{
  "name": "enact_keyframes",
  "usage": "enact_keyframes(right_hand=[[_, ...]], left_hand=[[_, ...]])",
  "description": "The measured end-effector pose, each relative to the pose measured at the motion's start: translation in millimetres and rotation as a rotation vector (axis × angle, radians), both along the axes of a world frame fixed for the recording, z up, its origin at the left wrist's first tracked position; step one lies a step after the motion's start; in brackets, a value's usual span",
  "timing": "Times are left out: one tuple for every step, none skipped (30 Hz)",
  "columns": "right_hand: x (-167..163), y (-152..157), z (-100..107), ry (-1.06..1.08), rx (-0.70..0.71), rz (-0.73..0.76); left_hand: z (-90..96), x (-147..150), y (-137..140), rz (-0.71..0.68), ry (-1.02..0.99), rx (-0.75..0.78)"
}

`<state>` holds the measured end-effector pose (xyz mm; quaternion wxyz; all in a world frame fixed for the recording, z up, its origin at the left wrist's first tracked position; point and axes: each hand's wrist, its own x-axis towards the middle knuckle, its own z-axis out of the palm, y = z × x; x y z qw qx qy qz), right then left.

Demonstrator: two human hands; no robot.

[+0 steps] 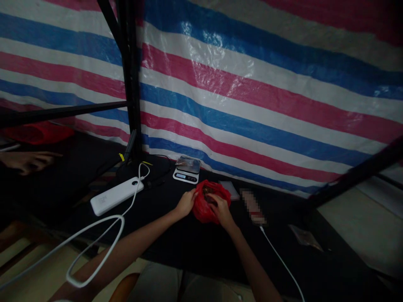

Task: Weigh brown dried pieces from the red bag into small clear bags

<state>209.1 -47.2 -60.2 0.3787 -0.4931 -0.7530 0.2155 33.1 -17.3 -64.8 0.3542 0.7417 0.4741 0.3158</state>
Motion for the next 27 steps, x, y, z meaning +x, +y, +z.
enact_keyframes(right_hand=[[-1, 0, -5, 0.028, -0.006, -0.018], [-1, -1, -9, 0.052, -0.012, -0.032], [-1, -2, -11, 0.083, -0.021, -0.042], [-1, -3, -13, 0.125, -0.033, -0.053], [-1, -4, -14, 0.177, -0.049, -0.067], [0, -5, -14, 0.233, -0.066, -0.084], [1, -6, -13, 0.287, -0.084, -0.104], [2, -7, -13, 0.334, -0.100, -0.126], [3, -7, -12, 0.368, -0.113, -0.146], [4, -7, -12, 0.387, -0.121, -0.159], [4, -7, -12, 0.405, -0.129, -0.162], [4, -7, -13, 0.424, -0.138, -0.157], [4, -6, -14, 0.439, -0.147, -0.146], [3, -5, -15, 0.450, -0.156, -0.132], [3, -5, -16, 0.453, -0.164, -0.118], [2, -4, -18, 0.452, -0.168, -0.109], [2, -4, -18, 0.446, -0.169, -0.107], [1, -3, -18, 0.439, -0.167, -0.111], [1, -3, -18, 0.428, -0.162, -0.120], [1, -4, -17, 0.414, -0.152, -0.135], [2, -4, -15, 0.392, -0.137, -0.156], [2, -5, -14, 0.362, -0.118, -0.182], [3, -6, -13, 0.327, -0.095, -0.210], [3, -8, -12, 0.286, -0.069, -0.236], [4, -9, -12, 0.244, -0.040, -0.257], [4, -10, -13, 0.205, -0.011, -0.274], [5, -11, -14, 0.172, 0.015, -0.287]], left_hand=[[-2.6, 0, 0, -0.007, -0.052, -0.002], [-4.6, -1, -1, -0.020, -0.083, 0.002], [-5.7, -2, 0, -0.034, -0.102, 0.010], [-6.2, -3, 0, -0.052, -0.110, 0.019], [-5.9, -4, 0, -0.072, -0.110, 0.027], [-5.1, -5, 1, -0.090, -0.105, 0.035], [-4.0, -6, 1, -0.106, -0.098, 0.043], [-2.9, -7, 1, -0.117, -0.089, 0.048], [-1.8, -8, 2, -0.127, -0.080, 0.053], [-0.9, -8, 2, -0.133, -0.071, 0.058], [-0.2, -9, 3, -0.135, -0.062, 0.060], [0.4, -10, 4, -0.138, -0.052, 0.059], [0.8, -10, 4, -0.140, -0.042, 0.057], [1.3, -10, 4, -0.144, -0.031, 0.057], [1.8, -10, 3, -0.146, -0.016, 0.056], [2.5, -10, 1, -0.142, 0.006, 0.056], [3.4, -11, -1, -0.127, 0.036, 0.056], [4.6, -11, -3, -0.095, 0.073, 0.057], [6.1, -13, -4, -0.042, 0.114, 0.058], [8.0, -16, -4, 0.029, 0.153, 0.066], [10.5, -19, 0, 0.114, 0.184, 0.089], [13.5, -25, 7, 0.204, 0.206, 0.130], [17.2, -31, 17, 0.292, 0.222, 0.180], [21.6, -39, 32, 0.360, 0.232, 0.243], [26.7, -47, 49, 0.408, 0.246, 0.295], [32.2, -54, 69, 0.406, 0.258, 0.303], [38.0, -61, 89, 0.326, 0.264, 0.297]])
